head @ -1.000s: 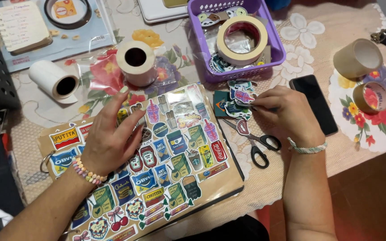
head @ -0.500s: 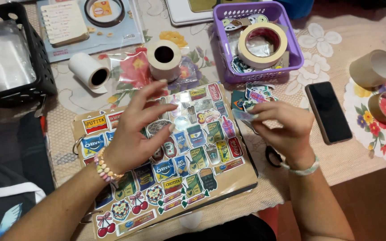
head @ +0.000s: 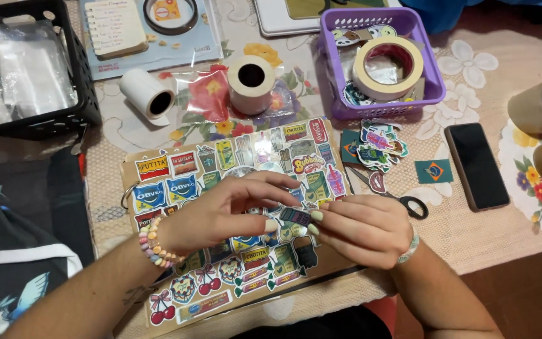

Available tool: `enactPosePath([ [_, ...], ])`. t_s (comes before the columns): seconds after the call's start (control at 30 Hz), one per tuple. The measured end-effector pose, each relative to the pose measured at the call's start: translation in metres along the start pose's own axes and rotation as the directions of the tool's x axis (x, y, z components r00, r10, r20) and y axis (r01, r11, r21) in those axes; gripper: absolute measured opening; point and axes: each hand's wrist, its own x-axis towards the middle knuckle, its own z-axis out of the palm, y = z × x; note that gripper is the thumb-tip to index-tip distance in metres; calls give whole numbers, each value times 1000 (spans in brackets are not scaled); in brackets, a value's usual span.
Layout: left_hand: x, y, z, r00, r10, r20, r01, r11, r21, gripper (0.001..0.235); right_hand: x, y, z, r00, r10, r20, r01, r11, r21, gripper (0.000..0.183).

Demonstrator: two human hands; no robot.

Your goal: The person sits at a table and organizes a collection of stickers. They remove stickers from a clear plastic sheet, peel off backing paper, and place them into a binder already filled with various stickers. The person also uses scissors to cut a sticker and arranges the items on the table.

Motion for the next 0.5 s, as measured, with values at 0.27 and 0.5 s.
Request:
enactPosePath([
  [0.27,2,-5,8,985,123,-117,-97,974,204,21,-1,7,8,997,-78,28,79,996,-30,7],
  [0.5,1,6,24,854,469,-227,-205,702,682,22,16,1,14,967,248,-53,-243,967,79,9],
])
